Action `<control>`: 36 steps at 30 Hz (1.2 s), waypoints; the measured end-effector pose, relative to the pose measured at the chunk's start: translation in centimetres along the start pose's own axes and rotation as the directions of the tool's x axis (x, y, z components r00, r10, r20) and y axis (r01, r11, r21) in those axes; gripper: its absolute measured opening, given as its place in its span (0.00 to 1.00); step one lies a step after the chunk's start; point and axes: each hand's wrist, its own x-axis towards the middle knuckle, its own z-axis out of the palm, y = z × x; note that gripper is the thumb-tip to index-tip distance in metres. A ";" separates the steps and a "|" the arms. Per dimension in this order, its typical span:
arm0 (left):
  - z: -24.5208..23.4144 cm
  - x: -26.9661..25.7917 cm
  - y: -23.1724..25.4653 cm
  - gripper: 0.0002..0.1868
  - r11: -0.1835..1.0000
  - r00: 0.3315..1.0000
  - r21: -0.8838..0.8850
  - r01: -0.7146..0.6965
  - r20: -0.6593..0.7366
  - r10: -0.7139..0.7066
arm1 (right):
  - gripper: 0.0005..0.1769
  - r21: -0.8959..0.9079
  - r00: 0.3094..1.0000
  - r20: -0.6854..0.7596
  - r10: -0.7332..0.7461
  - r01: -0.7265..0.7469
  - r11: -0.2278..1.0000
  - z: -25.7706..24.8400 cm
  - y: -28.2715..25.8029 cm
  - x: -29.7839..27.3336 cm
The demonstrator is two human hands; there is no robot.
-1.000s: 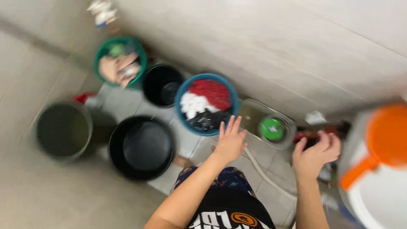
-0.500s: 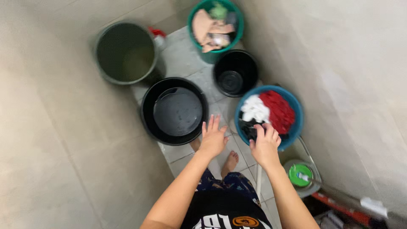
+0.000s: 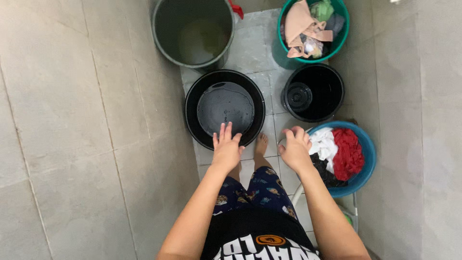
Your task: The person washes various clothes by hand in a bucket of soapy water, scrubbing them, wringing them out, and transferring them between buckets before pouring water over them with an orange scoop.
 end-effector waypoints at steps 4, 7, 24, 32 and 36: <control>-0.8 0.5 0.0 0.28 0.997 0.997 -0.036 0.064 -0.040 -0.065 | 0.33 -0.035 0.996 0.063 -0.063 0.066 0.997 0.3 -0.3 4.9; -0.9 0.8 0.7 0.29 0.994 0.993 -0.035 0.100 -0.058 -0.102 | 0.32 -0.011 0.988 0.094 -0.122 0.123 0.992 1.0 0.5 7.9; 2.3 7.1 6.2 0.27 0.981 0.986 -0.099 0.169 0.015 -0.168 | 0.25 -0.045 0.977 0.207 -0.059 0.070 0.997 1.2 10.2 14.7; 2.6 11.8 4.7 0.28 0.996 0.998 -0.074 0.058 0.033 -0.055 | 0.25 -0.068 0.961 0.272 0.055 -0.038 0.997 4.5 10.7 18.1; 6.1 16.7 0.2 0.29 0.994 0.999 -0.099 0.040 0.034 -0.037 | 0.27 -0.058 0.957 0.271 0.100 -0.087 0.995 10.6 13.0 24.9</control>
